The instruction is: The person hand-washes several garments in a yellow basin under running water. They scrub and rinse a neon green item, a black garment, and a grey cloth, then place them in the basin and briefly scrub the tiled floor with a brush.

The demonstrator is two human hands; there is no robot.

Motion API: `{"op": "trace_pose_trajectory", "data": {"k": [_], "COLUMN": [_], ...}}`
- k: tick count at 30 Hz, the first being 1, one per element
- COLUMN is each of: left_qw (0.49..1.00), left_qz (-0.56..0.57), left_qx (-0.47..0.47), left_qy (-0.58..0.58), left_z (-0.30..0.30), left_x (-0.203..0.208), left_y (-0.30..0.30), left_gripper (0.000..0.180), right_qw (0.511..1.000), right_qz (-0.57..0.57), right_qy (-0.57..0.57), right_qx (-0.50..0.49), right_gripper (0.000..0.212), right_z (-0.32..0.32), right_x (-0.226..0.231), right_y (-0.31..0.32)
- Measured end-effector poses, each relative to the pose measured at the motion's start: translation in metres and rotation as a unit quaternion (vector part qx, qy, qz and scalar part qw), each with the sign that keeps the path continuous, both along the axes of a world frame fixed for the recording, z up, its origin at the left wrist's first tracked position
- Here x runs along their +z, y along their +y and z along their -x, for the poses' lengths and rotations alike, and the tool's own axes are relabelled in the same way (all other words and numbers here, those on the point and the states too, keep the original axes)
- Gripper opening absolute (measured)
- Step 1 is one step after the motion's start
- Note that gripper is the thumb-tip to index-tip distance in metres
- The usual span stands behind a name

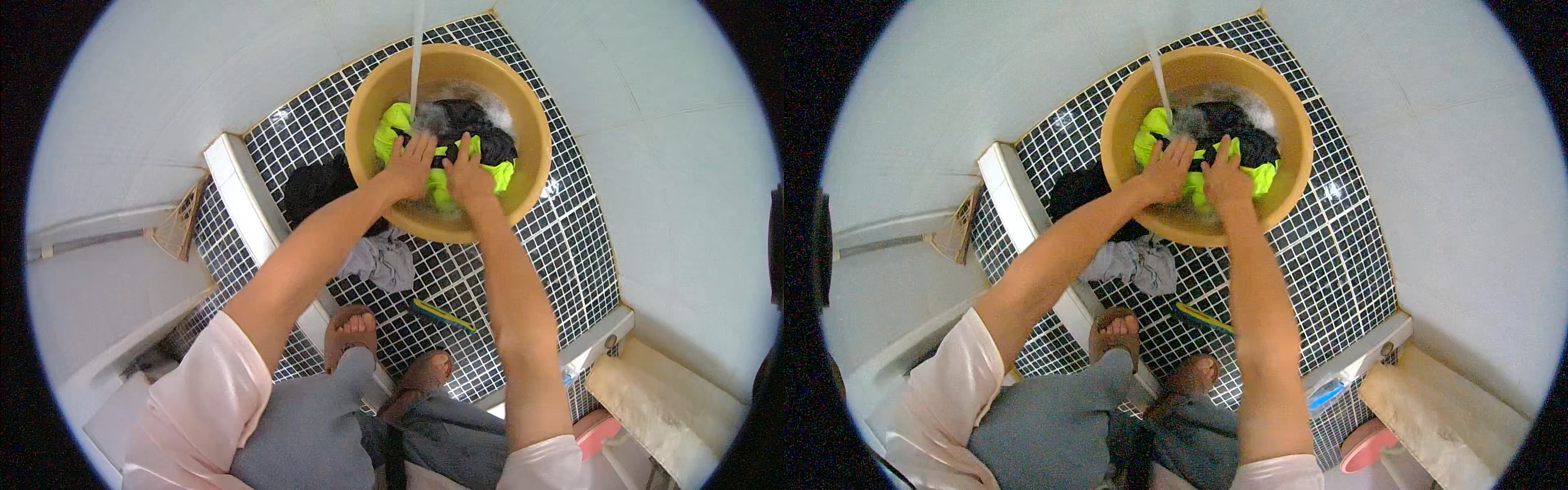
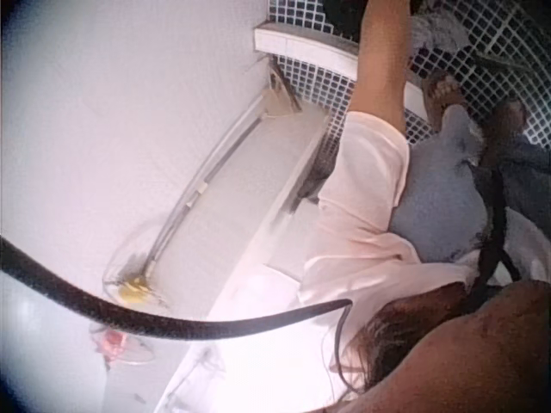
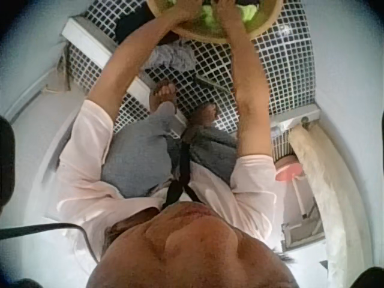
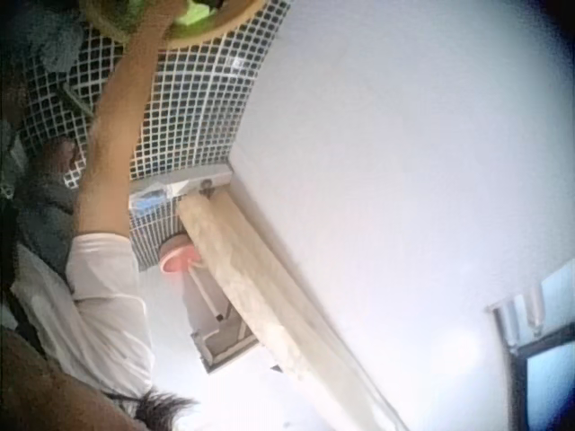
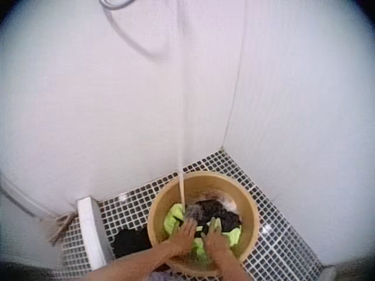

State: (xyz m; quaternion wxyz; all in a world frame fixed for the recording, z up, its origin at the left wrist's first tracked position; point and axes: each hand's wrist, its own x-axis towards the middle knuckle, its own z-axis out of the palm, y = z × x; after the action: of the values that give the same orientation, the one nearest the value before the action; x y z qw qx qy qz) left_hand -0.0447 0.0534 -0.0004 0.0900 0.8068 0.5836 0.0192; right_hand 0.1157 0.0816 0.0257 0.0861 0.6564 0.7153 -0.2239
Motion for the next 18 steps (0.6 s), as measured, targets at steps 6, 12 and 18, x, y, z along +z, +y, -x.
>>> {"op": "trace_pose_trajectory", "data": {"k": [6, 12, 18], "left_qw": [0.990, 0.970, 0.953], "left_qz": [0.129, 0.213, 0.244], "left_qx": [-0.016, -0.069, -0.139], "left_qy": [-0.055, -0.096, -0.113], "left_z": [0.008, 0.008, 0.023], "left_x": [-0.059, -0.096, -0.074], "left_y": [0.042, 0.065, 0.072], "left_gripper": [0.067, 0.069, 0.068], "right_qw": [0.998, 0.990, 0.987], "right_qz": [0.005, 0.076, -0.005], "right_qy": [-0.036, 0.005, -0.013], "right_qx": [0.058, 0.118, 0.162], "right_gripper": [0.053, 0.037, 0.030], "right_z": [0.006, -0.004, -0.014], "right_x": [-0.069, -0.102, -0.100], "right_y": [0.007, 0.017, 0.029]}}
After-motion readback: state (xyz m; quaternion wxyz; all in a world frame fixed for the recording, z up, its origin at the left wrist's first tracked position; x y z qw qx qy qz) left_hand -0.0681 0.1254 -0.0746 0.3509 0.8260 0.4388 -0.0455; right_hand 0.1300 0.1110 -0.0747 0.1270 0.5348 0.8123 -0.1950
